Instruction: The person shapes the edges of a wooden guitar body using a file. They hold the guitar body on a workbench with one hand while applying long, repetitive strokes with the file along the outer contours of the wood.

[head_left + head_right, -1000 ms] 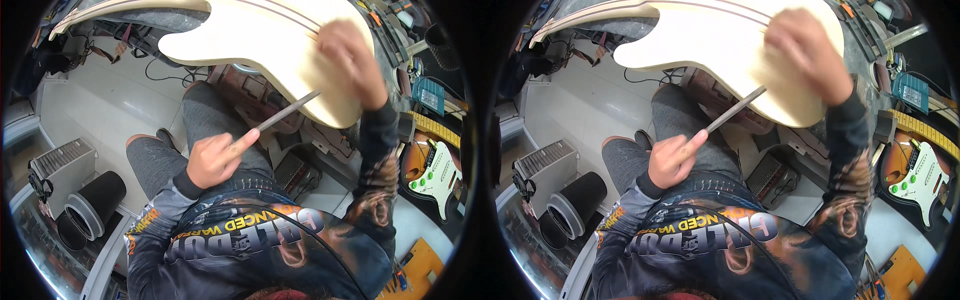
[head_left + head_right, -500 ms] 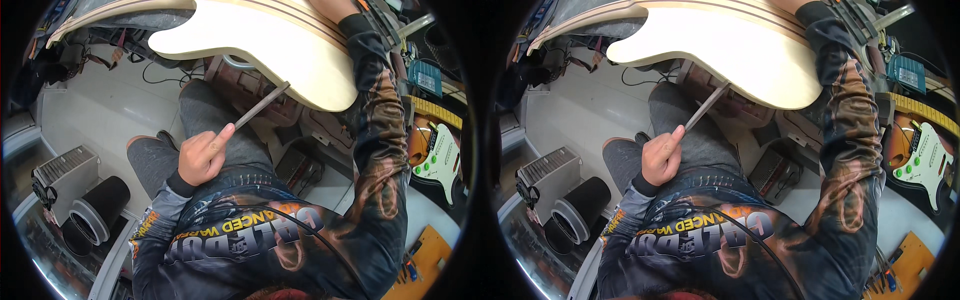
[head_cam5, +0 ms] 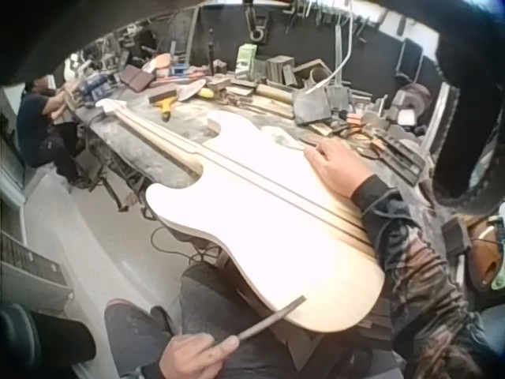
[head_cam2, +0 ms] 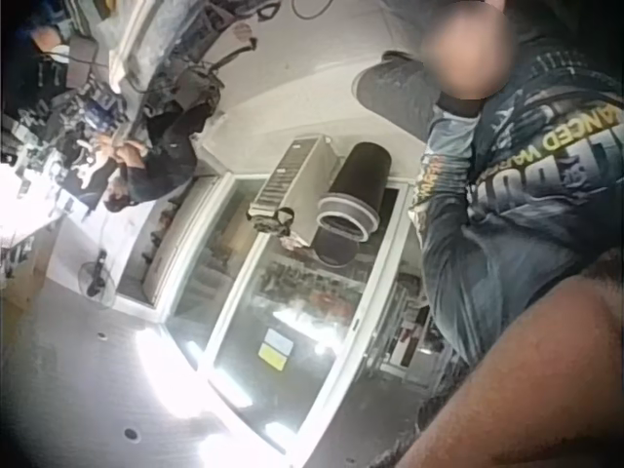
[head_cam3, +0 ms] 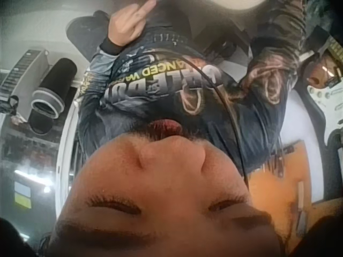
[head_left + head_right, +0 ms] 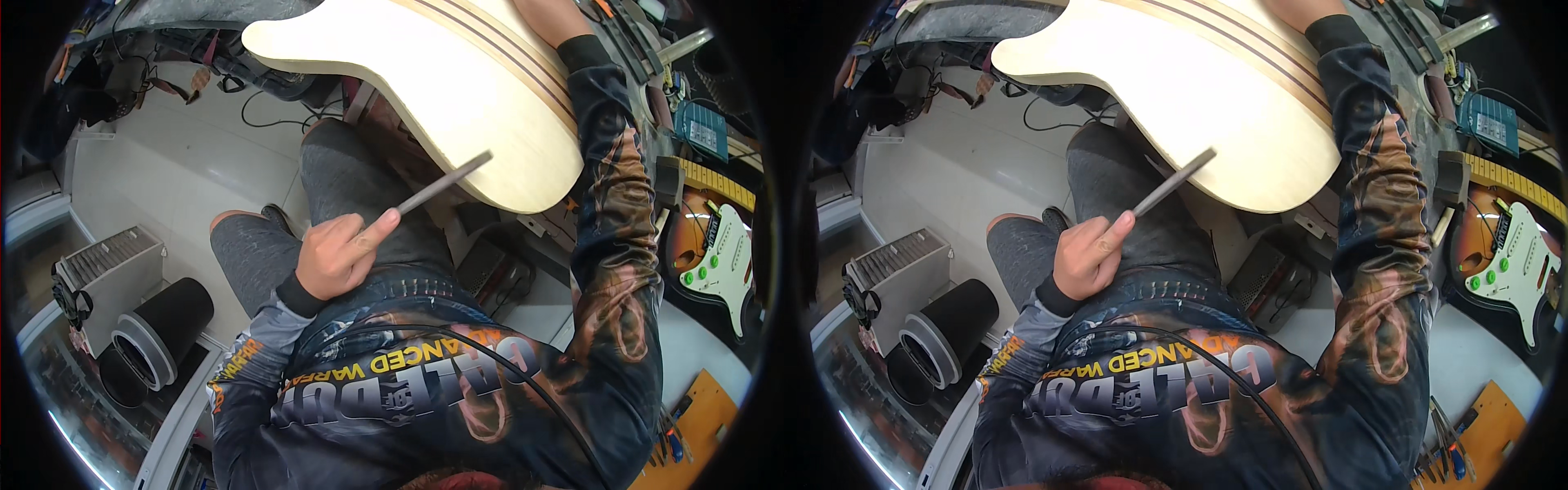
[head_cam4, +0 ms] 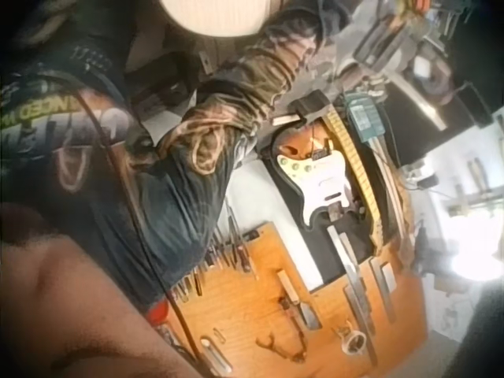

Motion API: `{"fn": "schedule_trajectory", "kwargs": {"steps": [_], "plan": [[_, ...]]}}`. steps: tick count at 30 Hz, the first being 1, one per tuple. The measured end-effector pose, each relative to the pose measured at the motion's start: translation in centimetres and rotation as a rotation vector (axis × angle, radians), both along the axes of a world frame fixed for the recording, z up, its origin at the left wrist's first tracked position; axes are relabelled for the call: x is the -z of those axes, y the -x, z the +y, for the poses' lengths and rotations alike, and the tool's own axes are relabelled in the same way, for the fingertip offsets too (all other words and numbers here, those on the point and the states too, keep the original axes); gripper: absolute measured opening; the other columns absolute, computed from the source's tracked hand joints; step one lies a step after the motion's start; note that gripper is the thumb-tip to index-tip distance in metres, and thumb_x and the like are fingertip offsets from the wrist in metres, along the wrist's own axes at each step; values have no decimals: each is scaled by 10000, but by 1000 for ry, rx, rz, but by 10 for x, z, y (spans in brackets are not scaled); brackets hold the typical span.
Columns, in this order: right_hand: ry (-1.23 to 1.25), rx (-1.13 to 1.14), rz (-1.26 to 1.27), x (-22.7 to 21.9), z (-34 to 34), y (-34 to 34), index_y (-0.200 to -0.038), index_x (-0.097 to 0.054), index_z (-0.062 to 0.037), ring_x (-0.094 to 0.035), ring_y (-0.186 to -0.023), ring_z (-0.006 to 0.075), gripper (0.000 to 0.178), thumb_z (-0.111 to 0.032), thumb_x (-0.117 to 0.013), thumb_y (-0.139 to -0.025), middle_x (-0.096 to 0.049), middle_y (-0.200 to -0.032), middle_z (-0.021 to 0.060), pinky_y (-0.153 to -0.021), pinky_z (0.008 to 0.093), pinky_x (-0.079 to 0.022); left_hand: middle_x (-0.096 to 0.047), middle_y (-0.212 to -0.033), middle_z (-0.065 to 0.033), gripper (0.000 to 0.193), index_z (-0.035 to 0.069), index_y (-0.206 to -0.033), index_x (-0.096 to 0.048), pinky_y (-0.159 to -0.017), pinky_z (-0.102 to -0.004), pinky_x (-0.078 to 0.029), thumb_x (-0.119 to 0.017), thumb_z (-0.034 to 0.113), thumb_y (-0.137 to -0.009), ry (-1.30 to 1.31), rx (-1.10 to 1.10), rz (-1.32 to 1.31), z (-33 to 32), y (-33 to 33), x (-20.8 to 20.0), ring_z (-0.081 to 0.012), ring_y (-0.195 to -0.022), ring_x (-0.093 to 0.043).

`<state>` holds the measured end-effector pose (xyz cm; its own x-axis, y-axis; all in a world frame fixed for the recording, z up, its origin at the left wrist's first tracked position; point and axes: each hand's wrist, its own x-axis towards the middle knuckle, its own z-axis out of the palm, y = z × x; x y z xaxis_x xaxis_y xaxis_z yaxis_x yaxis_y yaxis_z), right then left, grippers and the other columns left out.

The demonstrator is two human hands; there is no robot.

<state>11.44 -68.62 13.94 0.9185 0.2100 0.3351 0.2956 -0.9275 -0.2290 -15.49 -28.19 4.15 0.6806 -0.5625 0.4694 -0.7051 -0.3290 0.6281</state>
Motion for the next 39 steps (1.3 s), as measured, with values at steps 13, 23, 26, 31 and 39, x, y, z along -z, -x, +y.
{"fn": "schedule_trajectory", "kwargs": {"steps": [13, 23, 26, 31, 39], "plan": [[13, 48, 72, -16, 6, 7, -1139, -730, 85, -664, -1176, 490, 520, -414, -584, -1135, -715, -1197, 322, -1016, 533, -510, -472, -754, -111, 868, 170, -1686, -594, -620, -468, -505, -720, -86, -866, -97, -1, 171, 0, 10, -40, -324, -629, -556], [-10, 9, 50, -9, 5, 3, -1110, -720, 81, -674, -1137, 482, 501, -402, -592, -1134, -713, -1152, 318, -990, 527, -514, -465, -750, -96, 893, 176, -1690, -594, -594, -455, -507, -731, -70, -843, 0, -77, 197, -17, -31, -50, -307, -622, -551], [-14, 31, 72, -25, 19, 18, -1103, -720, 74, -674, -1122, 474, 488, -395, -592, -1138, -709, -1126, 306, -983, 520, -516, -454, -738, -87, 907, 185, -1683, -605, -576, -446, -506, -742, -65, -822, -90, -35, 199, 5, 6, -45, -290, -606, -548], [-10, -16, 30, -3, 9, 0, -1097, -704, 64, -663, -1075, 468, 455, -376, -597, -1143, -696, -1090, 284, -969, 524, -513, -458, -726, -95, 892, 203, -1695, -588, -590, -445, -513, -728, -72, -859, -18, -99, 203, -17, -50, -57, -292, -611, -546], [33, 32, 59, -12, 8, 11, -1177, -693, 51, -660, -1142, 459, 408, -345, -602, -1147, -703, -1149, 274, -1009, 509, -512, -457, -728, -86, 874, 201, -1686, -604, -580, -455, -508, -731, -74, -866, -25, -59, 265, 12, -11, -43, -289, -605, -561]]}}
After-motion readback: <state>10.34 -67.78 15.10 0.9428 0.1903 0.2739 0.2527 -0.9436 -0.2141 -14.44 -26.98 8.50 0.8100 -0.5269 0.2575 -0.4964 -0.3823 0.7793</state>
